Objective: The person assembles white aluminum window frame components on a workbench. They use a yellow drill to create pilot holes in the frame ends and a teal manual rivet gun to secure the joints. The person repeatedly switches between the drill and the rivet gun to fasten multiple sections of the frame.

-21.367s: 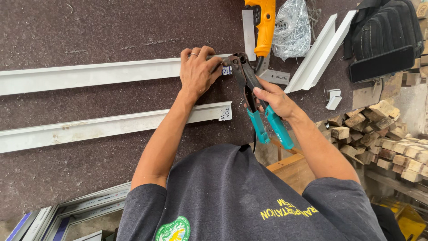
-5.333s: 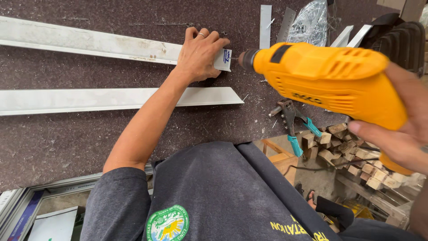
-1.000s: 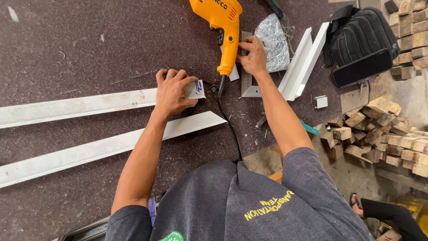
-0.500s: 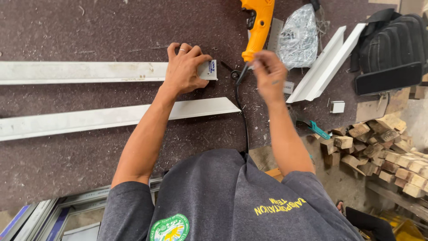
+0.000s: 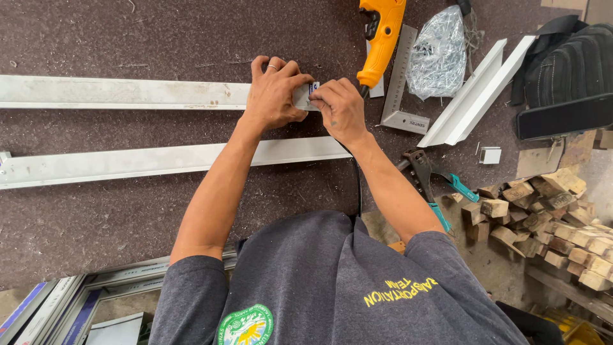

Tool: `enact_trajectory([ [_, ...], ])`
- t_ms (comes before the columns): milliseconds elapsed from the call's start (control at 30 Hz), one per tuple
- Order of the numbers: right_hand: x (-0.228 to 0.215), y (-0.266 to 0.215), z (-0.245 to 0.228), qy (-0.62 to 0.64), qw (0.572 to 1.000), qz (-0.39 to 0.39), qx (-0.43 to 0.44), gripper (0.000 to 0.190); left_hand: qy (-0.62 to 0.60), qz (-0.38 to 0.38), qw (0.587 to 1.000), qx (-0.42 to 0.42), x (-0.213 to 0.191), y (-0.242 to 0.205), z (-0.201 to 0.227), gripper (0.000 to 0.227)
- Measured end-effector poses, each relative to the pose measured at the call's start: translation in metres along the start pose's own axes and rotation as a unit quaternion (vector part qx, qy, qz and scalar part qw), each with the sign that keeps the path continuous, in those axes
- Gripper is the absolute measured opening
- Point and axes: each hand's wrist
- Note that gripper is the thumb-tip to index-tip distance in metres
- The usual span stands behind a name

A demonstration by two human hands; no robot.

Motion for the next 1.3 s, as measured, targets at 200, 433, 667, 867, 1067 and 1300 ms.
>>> enact_trajectory([
  [200, -0.017, 0.012, -0.013, -0.047, 0.996, -0.079, 0.015, 0.022, 0.014, -0.012, 1.0, -0.005, 0.003, 0.003, 0.003, 0.068],
  [433, -0.102, -0.131, 0.0, 0.041, 0.974, -0.001, 0.222, 0.042, 0.024, -0.025, 0.999, 0.034, 0.002, 0.003, -0.005, 0.068],
  [667, -0.165, -0.245, 0.058, -0.18, 0.925, -0.086, 0.324, 0.106, 0.028, -0.041, 0.999, -0.009, 0.003, 0.004, 0.003, 0.064],
  [867, -0.174, -0.236, 0.053, -0.084, 0.797, -0.295, 0.52, 0.074, 0.053, -0.036, 0.998, -0.014, 0.001, 0.004, 0.009, 0.064],
  [1067, -0.159, -0.22, 0.003, 0.369, 0.837, 0.0, 0.403, 0.061, 0.024, -0.045, 0.999, -0.01, 0.0, 0.004, 0.005, 0.062],
  [1300, -0.144, -0.088, -0.055, -0.025, 0.937, -0.113, 0.329, 0.05, 0.007, -0.031, 0.999, 0.038, -0.004, -0.002, -0.001, 0.032],
])
Point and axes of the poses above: each hand's wrist, its own y-axis towards the middle knuckle, its own x-axis out of the palm, z = x × y, and after that the axes turned 1 degree about -y, right-handed
